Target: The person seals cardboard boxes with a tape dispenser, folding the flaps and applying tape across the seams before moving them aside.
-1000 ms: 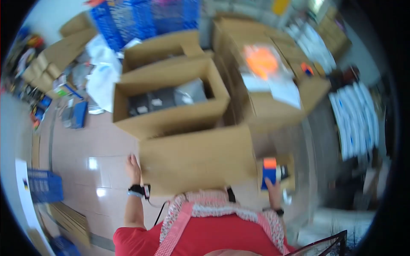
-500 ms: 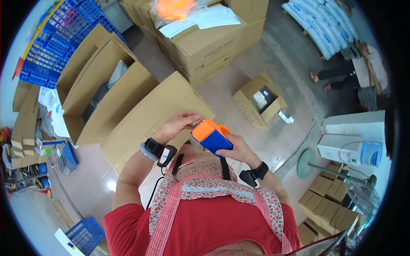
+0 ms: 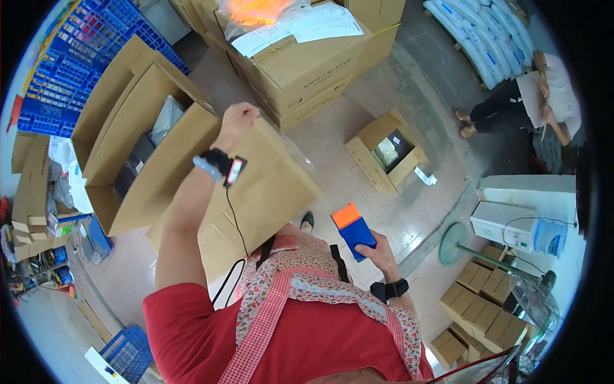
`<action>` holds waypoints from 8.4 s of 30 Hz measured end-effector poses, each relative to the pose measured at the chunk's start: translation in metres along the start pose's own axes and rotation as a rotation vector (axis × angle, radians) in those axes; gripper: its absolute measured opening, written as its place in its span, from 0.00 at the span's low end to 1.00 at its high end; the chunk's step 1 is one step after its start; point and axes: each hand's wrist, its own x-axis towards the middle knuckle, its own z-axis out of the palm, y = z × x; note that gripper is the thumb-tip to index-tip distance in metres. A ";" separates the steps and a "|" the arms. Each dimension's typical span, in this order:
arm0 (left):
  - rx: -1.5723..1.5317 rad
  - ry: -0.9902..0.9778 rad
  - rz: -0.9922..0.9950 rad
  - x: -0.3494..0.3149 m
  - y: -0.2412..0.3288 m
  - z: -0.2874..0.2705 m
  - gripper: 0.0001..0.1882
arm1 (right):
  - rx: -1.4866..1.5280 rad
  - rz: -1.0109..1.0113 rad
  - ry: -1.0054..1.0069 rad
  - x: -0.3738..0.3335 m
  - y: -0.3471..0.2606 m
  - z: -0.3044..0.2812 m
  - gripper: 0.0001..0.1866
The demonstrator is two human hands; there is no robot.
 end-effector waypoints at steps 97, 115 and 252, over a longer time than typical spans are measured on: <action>0.206 -0.154 -0.087 0.041 -0.064 0.058 0.18 | 0.662 -0.194 0.307 0.217 0.065 0.089 0.25; -0.293 -0.014 0.098 -0.037 -0.037 0.020 0.21 | -0.113 -0.025 0.791 0.180 0.155 0.073 0.22; 0.652 -0.591 1.100 -0.368 -0.220 -0.225 0.34 | -0.246 0.424 0.263 -0.198 0.169 0.515 0.21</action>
